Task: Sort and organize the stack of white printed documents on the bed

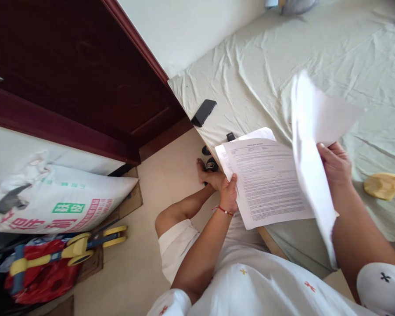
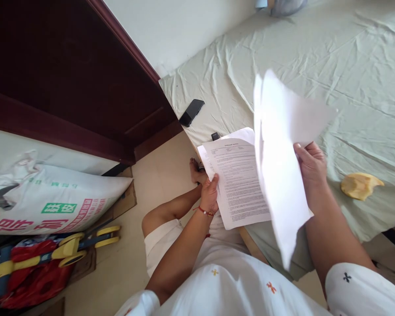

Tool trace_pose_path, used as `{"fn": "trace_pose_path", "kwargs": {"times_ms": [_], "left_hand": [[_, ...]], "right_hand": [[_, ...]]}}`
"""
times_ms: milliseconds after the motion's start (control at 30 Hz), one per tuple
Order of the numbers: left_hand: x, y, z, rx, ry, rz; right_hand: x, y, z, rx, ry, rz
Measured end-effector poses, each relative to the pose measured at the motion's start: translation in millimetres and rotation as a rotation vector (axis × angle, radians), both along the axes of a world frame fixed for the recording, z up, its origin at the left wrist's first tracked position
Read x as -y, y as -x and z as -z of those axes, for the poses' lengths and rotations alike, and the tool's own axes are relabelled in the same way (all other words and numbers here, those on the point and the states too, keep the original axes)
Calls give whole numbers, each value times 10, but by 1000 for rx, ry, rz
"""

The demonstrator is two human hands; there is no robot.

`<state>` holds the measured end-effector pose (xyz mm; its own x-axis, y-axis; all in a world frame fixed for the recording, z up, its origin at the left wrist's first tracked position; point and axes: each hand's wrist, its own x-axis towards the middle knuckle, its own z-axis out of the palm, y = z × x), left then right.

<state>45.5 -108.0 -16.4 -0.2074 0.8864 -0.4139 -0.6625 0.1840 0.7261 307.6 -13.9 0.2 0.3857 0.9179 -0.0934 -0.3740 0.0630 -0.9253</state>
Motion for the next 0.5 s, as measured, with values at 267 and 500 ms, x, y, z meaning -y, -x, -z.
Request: {"fn": "trace_pose_path", "kwargs": {"times_ms": [267, 500], "left_hand": [[-30, -20, 69, -99, 28, -80], [-29, -41, 68, -154, 46, -108]], "right_hand": [[-41, 46, 53, -46, -82, -9], [-30, 0, 203, 264, 38, -246]]}}
